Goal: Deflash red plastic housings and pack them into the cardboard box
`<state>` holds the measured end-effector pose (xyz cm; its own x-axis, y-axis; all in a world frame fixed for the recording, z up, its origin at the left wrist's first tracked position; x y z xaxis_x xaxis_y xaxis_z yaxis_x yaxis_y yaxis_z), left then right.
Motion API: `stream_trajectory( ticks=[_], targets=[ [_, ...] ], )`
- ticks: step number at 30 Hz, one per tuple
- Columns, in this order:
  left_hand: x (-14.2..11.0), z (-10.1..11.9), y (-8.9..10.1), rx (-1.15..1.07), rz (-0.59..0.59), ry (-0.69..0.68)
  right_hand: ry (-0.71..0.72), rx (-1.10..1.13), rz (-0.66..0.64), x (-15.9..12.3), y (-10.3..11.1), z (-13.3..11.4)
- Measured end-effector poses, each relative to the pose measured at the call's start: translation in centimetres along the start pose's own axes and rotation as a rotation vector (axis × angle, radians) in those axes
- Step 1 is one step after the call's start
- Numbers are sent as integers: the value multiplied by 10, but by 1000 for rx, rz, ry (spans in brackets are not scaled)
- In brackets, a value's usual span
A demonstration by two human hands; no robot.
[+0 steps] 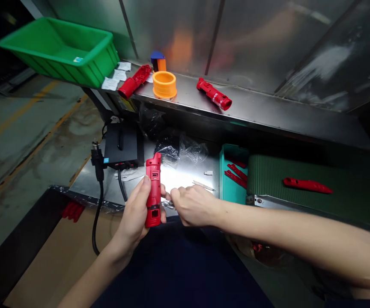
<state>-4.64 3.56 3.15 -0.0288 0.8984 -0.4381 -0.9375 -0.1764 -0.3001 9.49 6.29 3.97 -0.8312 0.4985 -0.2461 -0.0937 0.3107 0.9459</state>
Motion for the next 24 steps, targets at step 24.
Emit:
stream_trajectory(
  ticks=[24],
  targets=[
    [-10,17,-8,-186,-48,-119,-513,711,198,-49,-151,26]
  ],
)
Point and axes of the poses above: each hand's wrist, its own x-axis towards the middle knuckle, its own y-axis out of the back of the hand, z = x × y, the point moved 4 cm from there along x, towards the middle knuckle, and after that the axes turned 4 degrees about x, right-handed, at the moved point
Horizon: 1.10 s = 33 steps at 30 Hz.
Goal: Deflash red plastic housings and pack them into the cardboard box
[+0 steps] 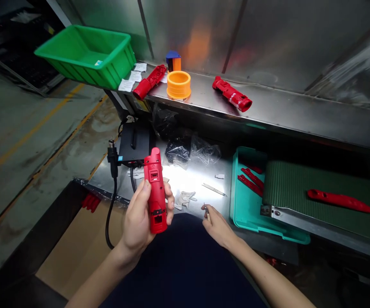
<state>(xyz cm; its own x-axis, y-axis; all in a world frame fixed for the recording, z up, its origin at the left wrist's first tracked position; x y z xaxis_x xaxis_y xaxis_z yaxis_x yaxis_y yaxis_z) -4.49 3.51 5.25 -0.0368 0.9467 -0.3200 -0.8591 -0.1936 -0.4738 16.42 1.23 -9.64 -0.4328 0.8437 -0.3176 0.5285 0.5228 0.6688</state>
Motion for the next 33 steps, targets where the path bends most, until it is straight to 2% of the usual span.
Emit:
stream_trajectory(
  ticks=[2,5,6,9,12,15,18,22,33],
  targets=[
    [-2,3,-3,49,-18,32,38,5,44,1,19,-14],
    [-5,5,-9,101,-90,172,161,-26,96,1,67,-46],
    [-6,4,-12,115,-120,229,236,-60,107,0,85,-60],
    [-9,2,-19,136,-193,363,667,-441,153,-8,134,-112],
    [-12,0,-26,91,-234,447,880,-715,199,-14,162,-151],
    [-16,-3,-32,63,-255,511,999,-864,234,-16,168,-176],
    [-19,-6,-33,98,-246,586,1065,-965,214,-15,163,-187],
    [-23,-7,-35,144,-283,630,1111,-1008,156,-13,157,-190],
    [-24,-5,-38,142,-304,641,1073,-1070,120,-13,153,-187]
  ],
)
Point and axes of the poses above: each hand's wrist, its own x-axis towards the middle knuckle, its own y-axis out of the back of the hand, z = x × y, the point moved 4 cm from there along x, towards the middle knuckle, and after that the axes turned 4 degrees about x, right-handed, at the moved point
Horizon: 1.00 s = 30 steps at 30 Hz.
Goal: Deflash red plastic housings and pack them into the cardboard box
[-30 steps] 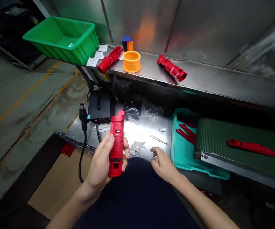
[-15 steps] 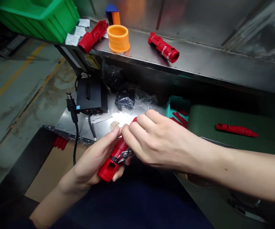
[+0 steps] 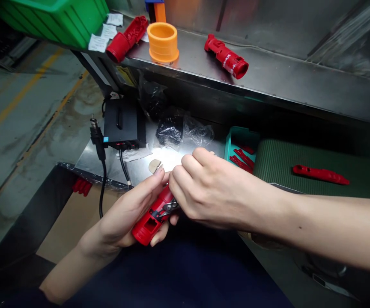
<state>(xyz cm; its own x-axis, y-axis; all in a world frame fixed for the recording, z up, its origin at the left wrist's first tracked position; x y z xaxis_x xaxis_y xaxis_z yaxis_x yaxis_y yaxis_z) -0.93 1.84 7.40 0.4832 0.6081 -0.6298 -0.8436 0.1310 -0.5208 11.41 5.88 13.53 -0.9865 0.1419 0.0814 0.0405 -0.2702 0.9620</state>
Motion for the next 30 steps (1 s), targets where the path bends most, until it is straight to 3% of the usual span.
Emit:
stream_trajectory(
  ticks=[21,30],
  targets=[
    [4,-7,2,-32,-70,46,51,-135,-27,0,-9,-9],
    [6,-8,3,-73,7,58,96,-161,-94,7,-10,-9]
  ],
)
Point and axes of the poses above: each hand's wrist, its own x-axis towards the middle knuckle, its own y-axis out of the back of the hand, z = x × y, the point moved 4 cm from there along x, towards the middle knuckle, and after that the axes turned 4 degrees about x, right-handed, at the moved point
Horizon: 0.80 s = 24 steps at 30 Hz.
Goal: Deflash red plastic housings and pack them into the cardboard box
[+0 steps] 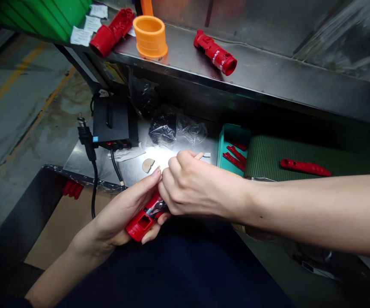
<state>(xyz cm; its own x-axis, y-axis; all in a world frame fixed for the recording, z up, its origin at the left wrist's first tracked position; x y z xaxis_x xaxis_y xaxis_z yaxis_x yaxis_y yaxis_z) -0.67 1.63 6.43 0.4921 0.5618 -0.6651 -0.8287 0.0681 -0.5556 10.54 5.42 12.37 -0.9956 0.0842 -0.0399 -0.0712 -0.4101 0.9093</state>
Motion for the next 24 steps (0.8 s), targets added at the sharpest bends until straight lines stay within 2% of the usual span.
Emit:
stream_trajectory(
  ticks=[11,16,20,24],
  targets=[
    [-1,0,1,-22,41,14,46,16,4,2,-3,1],
    [1,-2,2,-7,14,33,42,42,50,1,-9,-1],
    [3,-2,5,-15,5,25,29,44,115,2,-13,-1],
    [4,2,12,-59,-13,-62,-24,42,299,-5,5,17]
  ],
)
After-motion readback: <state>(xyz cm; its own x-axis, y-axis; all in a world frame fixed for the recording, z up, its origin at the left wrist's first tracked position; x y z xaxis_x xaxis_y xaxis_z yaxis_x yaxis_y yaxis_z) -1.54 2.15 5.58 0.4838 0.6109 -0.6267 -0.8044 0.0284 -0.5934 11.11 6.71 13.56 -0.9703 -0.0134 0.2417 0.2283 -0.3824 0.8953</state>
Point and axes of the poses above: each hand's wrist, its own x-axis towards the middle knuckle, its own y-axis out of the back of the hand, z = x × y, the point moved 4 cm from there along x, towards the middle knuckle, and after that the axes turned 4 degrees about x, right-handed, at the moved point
